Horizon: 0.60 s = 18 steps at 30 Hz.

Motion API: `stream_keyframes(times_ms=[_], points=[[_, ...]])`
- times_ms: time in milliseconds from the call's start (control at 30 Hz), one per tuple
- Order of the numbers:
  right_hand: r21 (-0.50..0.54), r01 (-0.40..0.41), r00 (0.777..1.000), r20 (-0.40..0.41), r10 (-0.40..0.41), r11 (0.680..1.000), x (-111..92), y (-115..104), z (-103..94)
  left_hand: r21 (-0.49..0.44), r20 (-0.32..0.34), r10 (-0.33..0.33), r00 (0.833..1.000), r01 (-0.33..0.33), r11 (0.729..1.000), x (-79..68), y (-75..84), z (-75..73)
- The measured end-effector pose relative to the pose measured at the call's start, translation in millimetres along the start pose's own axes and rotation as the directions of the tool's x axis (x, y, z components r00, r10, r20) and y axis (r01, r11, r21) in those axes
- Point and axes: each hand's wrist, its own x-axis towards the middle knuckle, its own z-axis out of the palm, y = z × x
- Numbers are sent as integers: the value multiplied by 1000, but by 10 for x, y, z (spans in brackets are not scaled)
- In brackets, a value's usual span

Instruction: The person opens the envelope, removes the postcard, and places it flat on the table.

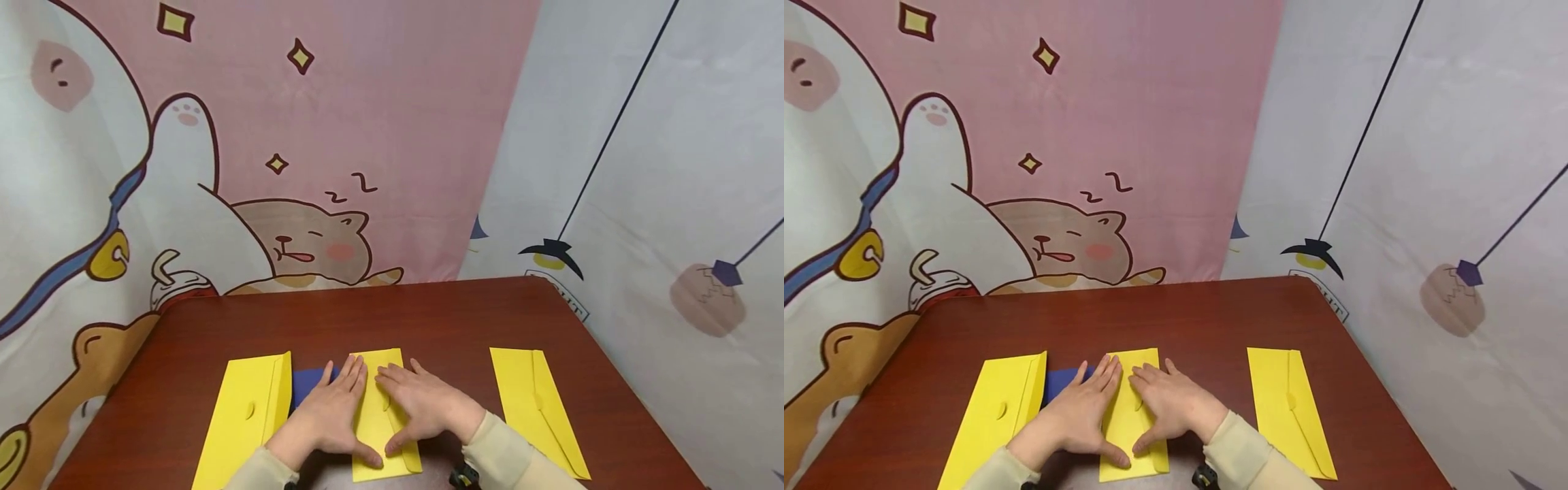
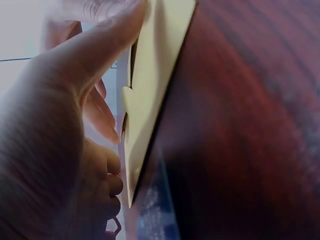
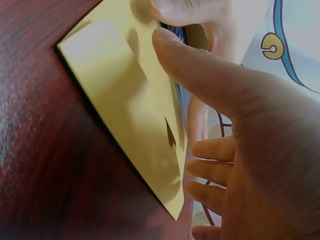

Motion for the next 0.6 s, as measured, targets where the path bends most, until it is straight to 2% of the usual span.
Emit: stream_keyframes(times_ms=[167,600], points=[[-9,-17,999,37,18,1000,11,17,39,-30,53,-15,998,17,999,7,-16,47],[-99,-32,999,14,33,995,13,-6,-20,-19,62,-42,997,43,999,6,-14,13]])
